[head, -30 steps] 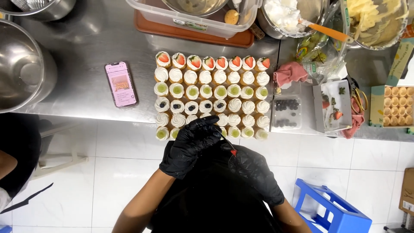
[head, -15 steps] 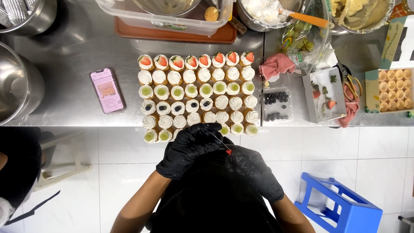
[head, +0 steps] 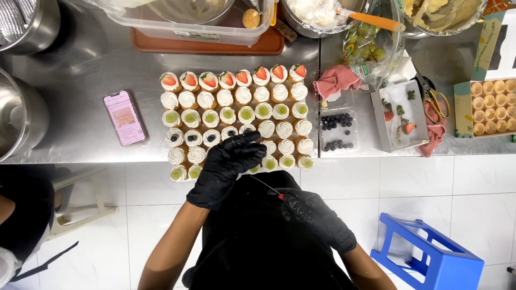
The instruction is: Decorating frosted tarts with sliced grapes and blueberries on a workbench.
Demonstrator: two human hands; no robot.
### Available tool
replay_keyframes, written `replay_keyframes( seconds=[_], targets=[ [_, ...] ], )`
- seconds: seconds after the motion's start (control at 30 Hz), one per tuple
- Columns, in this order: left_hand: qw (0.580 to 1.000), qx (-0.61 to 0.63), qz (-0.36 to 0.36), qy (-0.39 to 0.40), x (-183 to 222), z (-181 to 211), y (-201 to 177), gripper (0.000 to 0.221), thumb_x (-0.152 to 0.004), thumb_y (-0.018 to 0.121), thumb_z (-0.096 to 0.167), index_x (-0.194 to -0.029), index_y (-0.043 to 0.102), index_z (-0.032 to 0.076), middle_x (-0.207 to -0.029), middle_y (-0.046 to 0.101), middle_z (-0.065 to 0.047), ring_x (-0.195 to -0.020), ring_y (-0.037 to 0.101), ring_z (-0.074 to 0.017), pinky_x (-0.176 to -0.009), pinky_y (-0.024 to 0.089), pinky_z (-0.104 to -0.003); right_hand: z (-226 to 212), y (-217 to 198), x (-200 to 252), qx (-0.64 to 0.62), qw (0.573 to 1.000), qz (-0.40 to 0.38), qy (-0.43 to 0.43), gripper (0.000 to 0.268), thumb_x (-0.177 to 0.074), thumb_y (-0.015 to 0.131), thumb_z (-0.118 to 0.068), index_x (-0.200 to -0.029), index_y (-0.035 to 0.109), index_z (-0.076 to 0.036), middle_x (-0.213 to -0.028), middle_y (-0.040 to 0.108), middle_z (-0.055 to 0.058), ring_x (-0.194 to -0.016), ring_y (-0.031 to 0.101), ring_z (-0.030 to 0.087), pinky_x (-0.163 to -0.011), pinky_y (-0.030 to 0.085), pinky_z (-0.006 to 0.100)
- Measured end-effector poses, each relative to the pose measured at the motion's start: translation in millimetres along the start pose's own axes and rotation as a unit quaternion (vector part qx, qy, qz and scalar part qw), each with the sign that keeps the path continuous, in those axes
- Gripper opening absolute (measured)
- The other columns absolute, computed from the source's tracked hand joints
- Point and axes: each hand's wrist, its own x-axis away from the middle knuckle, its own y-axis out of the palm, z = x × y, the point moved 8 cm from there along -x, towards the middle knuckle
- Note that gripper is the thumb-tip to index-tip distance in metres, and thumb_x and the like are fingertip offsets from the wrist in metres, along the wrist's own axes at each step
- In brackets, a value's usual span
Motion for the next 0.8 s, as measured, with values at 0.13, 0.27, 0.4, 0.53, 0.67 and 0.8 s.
replay_keyframes(
  seconds=[0.13,0.27,0.4,0.53,0.67,0.8],
  targets=[
    [0.982,-0.152,0.011,0.114,-35,-6,-22,0.039,-0.086,0.071,-0.007,-0.125,0.069,-0.003,-0.110,0.078,-0.009,-0.098,0.073,-0.0152,-0.092,0.059,-0.027,73,5,18,-0.222,0.962,0.043,0.153,0.040,-0.090,0.066,-0.027,-0.121,0.073,-0.002,-0.104,0.083,0.010,-0.091,0.076,0.018,-0.085,0.061,0.031],
    [0.960,0.260,0.093,-0.043,-111,-115,-87,0.037,-0.080,0.064,-0.021,-0.117,0.065,-0.019,-0.122,0.066,-0.039,-0.118,0.063,-0.0508,-0.107,0.052,-0.056,154,32,44,-0.414,0.844,0.131,0.315,0.043,-0.091,0.075,-0.015,-0.131,0.069,-0.001,-0.106,0.077,0.027,-0.087,0.078,0.037,-0.077,0.065,0.042],
    [0.987,-0.153,0.039,-0.001,-122,-89,-44,0.034,-0.084,0.080,-0.005,-0.117,0.073,-0.003,-0.117,0.074,-0.023,-0.113,0.071,-0.0310,-0.102,0.058,-0.044,135,15,48,-0.398,0.844,0.156,0.323,0.041,-0.089,0.079,-0.022,-0.122,0.074,0.002,-0.096,0.077,0.024,-0.082,0.075,0.030,-0.075,0.064,0.042],
    [0.984,-0.179,0.001,-0.009,-109,-77,-5,0.038,-0.081,0.083,-0.003,-0.118,0.076,0.004,-0.116,0.076,-0.016,-0.111,0.071,-0.0220,-0.098,0.059,-0.036,92,-32,38,-0.340,0.870,0.210,0.288,0.047,-0.089,0.075,-0.034,-0.126,0.074,-0.005,-0.102,0.079,0.022,-0.091,0.078,0.033,-0.078,0.064,0.042],
    [0.984,-0.175,-0.017,-0.036,-99,-76,24,0.040,-0.079,0.086,0.001,-0.118,0.077,0.006,-0.115,0.077,-0.015,-0.109,0.073,-0.0219,-0.098,0.059,-0.035,84,-53,35,-0.273,0.893,0.280,0.224,0.043,-0.096,0.067,-0.034,-0.125,0.074,-0.002,-0.104,0.079,0.022,-0.101,0.075,0.032,-0.090,0.059,0.047],
    [0.986,-0.160,-0.036,-0.029,-106,-93,44,0.040,-0.078,0.086,-0.002,-0.117,0.077,0.004,-0.112,0.078,-0.015,-0.107,0.072,-0.0201,-0.095,0.061,-0.035,112,-59,29,-0.388,0.805,0.361,0.269,0.035,-0.097,0.069,-0.021,-0.127,0.071,-0.004,-0.089,0.073,0.012,-0.064,0.060,0.013,-0.058,0.052,0.023]
  ],
)
